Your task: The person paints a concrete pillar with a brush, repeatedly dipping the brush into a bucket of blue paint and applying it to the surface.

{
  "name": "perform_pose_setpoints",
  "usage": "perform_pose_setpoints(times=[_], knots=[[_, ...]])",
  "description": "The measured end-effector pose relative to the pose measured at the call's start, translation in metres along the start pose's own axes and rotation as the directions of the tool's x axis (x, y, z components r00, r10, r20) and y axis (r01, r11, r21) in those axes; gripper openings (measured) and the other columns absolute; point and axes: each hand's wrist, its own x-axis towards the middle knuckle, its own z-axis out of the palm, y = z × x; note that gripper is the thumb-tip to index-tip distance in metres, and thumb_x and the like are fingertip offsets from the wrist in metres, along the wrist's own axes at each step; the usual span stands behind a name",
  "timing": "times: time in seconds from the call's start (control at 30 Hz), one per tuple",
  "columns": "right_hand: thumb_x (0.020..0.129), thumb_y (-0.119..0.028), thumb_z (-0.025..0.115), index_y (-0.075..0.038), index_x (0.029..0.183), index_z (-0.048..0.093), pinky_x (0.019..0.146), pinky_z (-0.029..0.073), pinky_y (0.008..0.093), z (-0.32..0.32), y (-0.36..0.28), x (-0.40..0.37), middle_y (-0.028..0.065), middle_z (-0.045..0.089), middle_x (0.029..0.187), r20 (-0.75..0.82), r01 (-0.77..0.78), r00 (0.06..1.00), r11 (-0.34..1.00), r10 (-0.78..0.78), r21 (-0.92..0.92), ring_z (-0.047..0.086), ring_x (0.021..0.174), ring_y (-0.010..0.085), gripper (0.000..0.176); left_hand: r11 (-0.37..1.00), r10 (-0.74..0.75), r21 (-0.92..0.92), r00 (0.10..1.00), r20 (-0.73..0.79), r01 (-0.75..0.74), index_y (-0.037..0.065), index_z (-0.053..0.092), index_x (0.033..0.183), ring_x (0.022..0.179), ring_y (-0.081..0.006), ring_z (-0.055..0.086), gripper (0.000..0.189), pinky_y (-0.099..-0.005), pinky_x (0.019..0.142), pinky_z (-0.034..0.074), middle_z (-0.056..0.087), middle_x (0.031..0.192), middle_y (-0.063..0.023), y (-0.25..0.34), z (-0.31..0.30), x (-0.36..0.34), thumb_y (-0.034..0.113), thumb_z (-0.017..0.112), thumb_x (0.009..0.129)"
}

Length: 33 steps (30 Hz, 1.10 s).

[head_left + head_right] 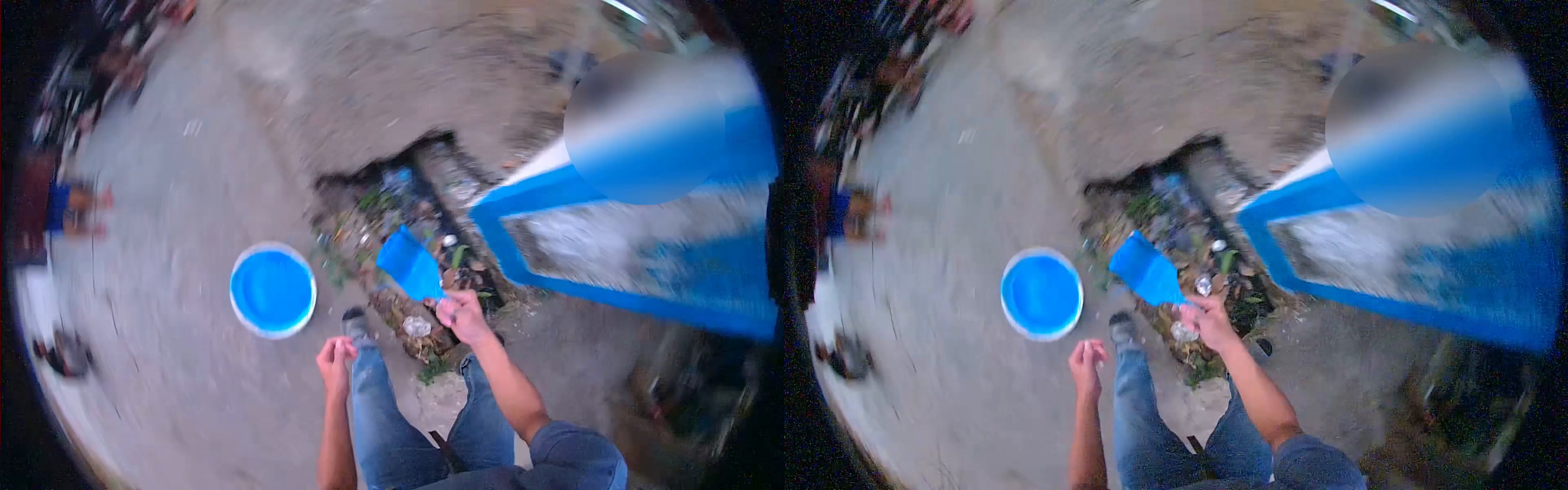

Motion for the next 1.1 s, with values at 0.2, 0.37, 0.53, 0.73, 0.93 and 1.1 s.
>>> perform_pose_setpoints(times=[0.2,0.37,0.53,0.73,0.93,1.1], knots=[[0.084,-0.017,0.055,0.002,0.085,0.059,0.042,0.025,0.0192,-0.087,-0.138,-0.179,-0.0020,0.044,0.056,-0.284,0.321,0.918,0.938,-0.275,0.128,0.038,0.047,0.0054,0.020,0.993,0.048,0.078,0.928,0.369,-0.083,0.000,0.056,0.085,0.059,-0.0103,0.052,0.030,-0.0227,0.056,0.042,0.055,0.067,-0.0033,0.095,0.150,-0.071,0.027,0.044,0.091],[0.087,-0.018,0.053,0.000,0.085,0.054,0.042,0.029,0.0189,-0.139,-0.208,-0.284,-0.0011,0.046,0.059,-0.550,0.526,0.709,0.850,-0.441,-0.004,0.041,0.050,0.0047,0.018,0.979,0.055,0.138,0.851,0.522,-0.148,0.001,0.057,0.086,0.060,-0.0097,0.053,0.032,-0.0236,0.056,0.044,0.056,0.068,-0.0023,0.151,0.251,-0.149,0.030,0.045,0.091],[0.088,-0.020,0.052,-0.001,0.086,0.051,0.043,0.033,0.0211,-0.142,-0.222,-0.299,-0.0005,0.049,0.060,-0.656,0.558,0.606,0.828,-0.450,-0.052,0.044,0.050,0.0058,0.019,0.972,-0.027,0.183,0.697,0.717,-0.150,0.001,0.058,0.088,0.064,-0.0094,0.054,0.031,-0.0238,0.059,0.046,0.056,0.071,-0.0025,0.157,0.306,-0.200,0.030,0.045,0.091],[0.086,-0.022,0.052,-0.002,0.088,0.054,0.040,0.034,0.0214,-0.101,-0.202,-0.240,0.0006,0.049,0.063,-0.763,0.458,0.531,0.883,-0.368,-0.107,0.045,0.050,0.0070,0.020,0.919,-0.145,0.300,0.487,0.861,-0.257,0.003,0.059,0.088,0.060,-0.0077,0.052,0.026,-0.0211,0.054,0.041,0.058,0.070,-0.0006,0.210,0.276,-0.193,0.027,0.050,0.089],[0.083,-0.016,0.049,-0.001,0.076,0.052,0.032,0.025,0.0242,-0.082,-0.265,-0.197,0.0049,0.050,0.059,-0.812,0.429,0.522,0.903,-0.261,-0.015,0.041,0.039,0.0103,0.016,0.944,0.017,0.169,0.552,0.834,-0.285,0.001,0.058,0.086,0.059,-0.0078,0.052,0.030,-0.0210,0.051,0.040,0.057,0.067,-0.0022,0.266,0.218,-0.128,0.028,0.046,0.091],[0.080,-0.011,0.047,-0.003,0.071,0.049,0.030,0.022,0.0233,-0.072,-0.344,-0.213,0.0051,0.048,0.057,-0.814,0.532,0.476,0.846,-0.332,-0.034,0.037,0.038,0.0089,0.012,0.965,0.091,0.088,0.631,0.771,-0.248,0.001,0.058,0.085,0.059,-0.0085,0.053,0.032,-0.0211,0.052,0.041,0.057,0.066,-0.0026,0.272,0.191,-0.094,0.029,0.044,0.092]])
